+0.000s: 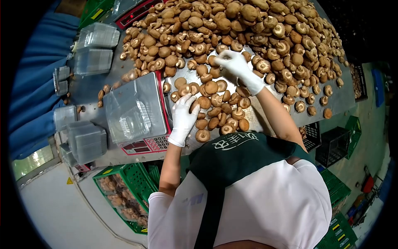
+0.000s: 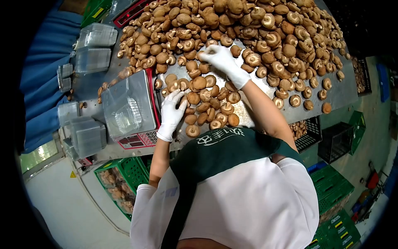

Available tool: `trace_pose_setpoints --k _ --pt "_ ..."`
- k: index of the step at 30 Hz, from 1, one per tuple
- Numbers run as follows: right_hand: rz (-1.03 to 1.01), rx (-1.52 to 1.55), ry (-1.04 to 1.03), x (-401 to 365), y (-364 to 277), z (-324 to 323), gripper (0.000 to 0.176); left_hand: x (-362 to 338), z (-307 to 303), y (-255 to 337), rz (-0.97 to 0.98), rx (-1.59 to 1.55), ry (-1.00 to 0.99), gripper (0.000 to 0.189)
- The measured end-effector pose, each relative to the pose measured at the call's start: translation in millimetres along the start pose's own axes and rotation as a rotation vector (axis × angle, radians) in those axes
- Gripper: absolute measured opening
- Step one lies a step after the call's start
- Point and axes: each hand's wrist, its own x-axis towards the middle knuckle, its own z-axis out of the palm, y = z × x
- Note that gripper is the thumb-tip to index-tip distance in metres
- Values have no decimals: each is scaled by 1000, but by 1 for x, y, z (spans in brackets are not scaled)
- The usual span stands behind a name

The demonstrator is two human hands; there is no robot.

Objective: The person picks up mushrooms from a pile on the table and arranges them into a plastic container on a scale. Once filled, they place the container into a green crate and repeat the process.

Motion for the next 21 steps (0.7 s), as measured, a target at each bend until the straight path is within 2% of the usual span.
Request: trace_pose_setpoints --k 1,3,4,5,8,10,11,13,15,16,17,19,21 --pt "-122 -159 -5 5 2 13 39 5 0 -1 1 -43 78 27" --pt "-295 -624 -196 -2 -7 34 39 15 -5 -1 -64 -106 173 23" --pt "-301 -784 -263 -7 -12 44 39 21 -9 4 -68 -136 267 20" --pt "-231 -802 -260 -13 -20 49 39 26 -10 3 -82 -153 281 20" --pt "-235 -645 -268 -23 -1 43 37 40 -9 -5 -53 -140 281 22" --pt "-131 -60 -203 -30 18 34 37 50 -6 -6 -37 -121 258 24" --pt "31 91 -222 -40 10 22 36 56 -4 -6 -21 -102 232 25" --pt "226 380 -180 -53 9 4 33 71 3 -2 -38 -71 194 25" --pt "88 714 -52 -54 30 1 34 89 11 2 13 114 126 29" --pt "147 869 -93 -55 33 -5 36 97 22 -1 44 219 114 37" --pt "205 1026 -135 -55 35 -11 38 104 22 8 -5 345 -31 45" --pt "258 1075 -185 -52 36 -12 40 121 21 24 -105 523 -258 52" --pt "153 887 -30 -50 26 -12 41 128 25 18 -103 476 -281 55"
